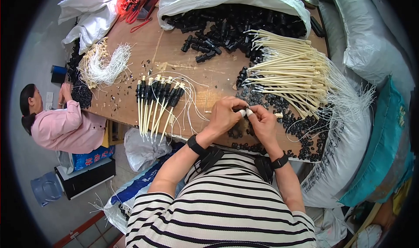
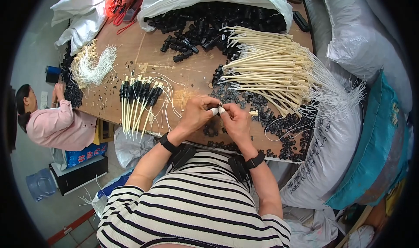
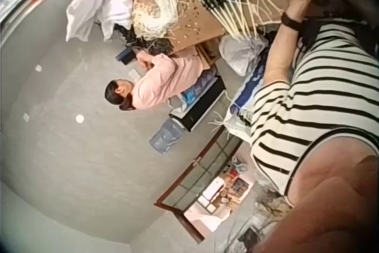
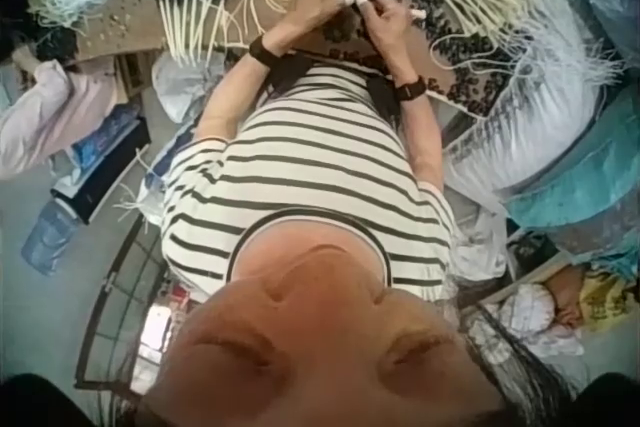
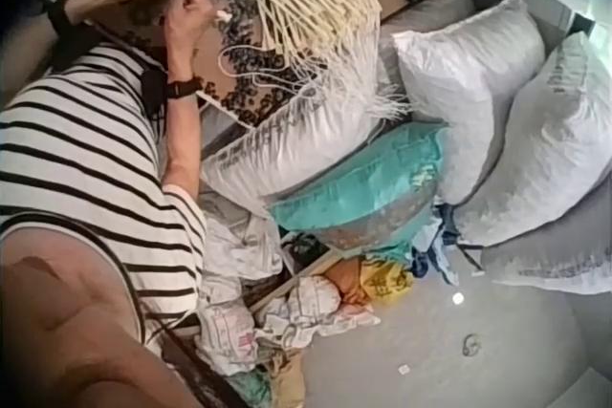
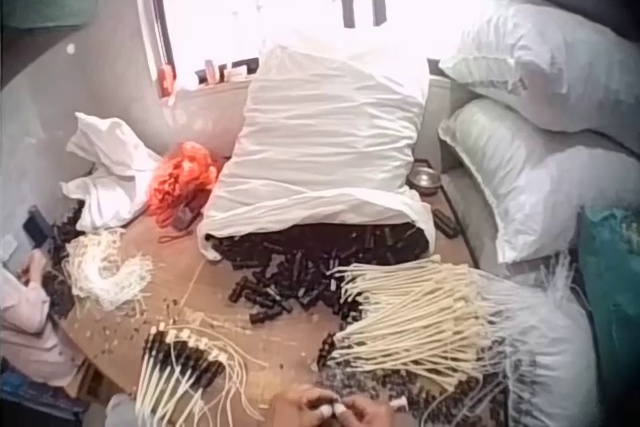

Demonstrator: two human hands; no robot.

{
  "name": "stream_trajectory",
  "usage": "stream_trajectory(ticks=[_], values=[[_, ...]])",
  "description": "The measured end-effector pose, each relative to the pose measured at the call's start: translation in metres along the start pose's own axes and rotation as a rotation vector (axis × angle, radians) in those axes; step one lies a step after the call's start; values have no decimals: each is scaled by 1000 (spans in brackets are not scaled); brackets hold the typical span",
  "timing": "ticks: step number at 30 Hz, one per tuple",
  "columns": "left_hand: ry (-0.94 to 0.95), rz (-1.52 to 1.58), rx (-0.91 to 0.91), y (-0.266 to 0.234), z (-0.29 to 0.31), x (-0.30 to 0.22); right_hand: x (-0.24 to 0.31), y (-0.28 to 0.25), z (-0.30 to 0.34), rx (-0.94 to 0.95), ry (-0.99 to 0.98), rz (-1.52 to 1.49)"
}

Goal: Assembling small black connectors onto thin white rods on an industrial workbench.

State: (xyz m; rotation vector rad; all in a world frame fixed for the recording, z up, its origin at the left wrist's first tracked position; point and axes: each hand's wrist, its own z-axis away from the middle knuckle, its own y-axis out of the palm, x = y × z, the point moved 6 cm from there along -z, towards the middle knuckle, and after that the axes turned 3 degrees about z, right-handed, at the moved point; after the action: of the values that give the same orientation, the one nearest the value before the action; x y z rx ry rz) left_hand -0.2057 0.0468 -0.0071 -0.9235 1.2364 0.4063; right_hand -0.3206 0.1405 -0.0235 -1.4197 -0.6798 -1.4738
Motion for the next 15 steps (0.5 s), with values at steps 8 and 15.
stream_trajectory(ticks=[8,15], values=[[131,-78,-90,-9,0,-6,9,-2,4,20,-5,-105],[178,-71,239,9,5,-10,4,-16,4,103,117,-643]])
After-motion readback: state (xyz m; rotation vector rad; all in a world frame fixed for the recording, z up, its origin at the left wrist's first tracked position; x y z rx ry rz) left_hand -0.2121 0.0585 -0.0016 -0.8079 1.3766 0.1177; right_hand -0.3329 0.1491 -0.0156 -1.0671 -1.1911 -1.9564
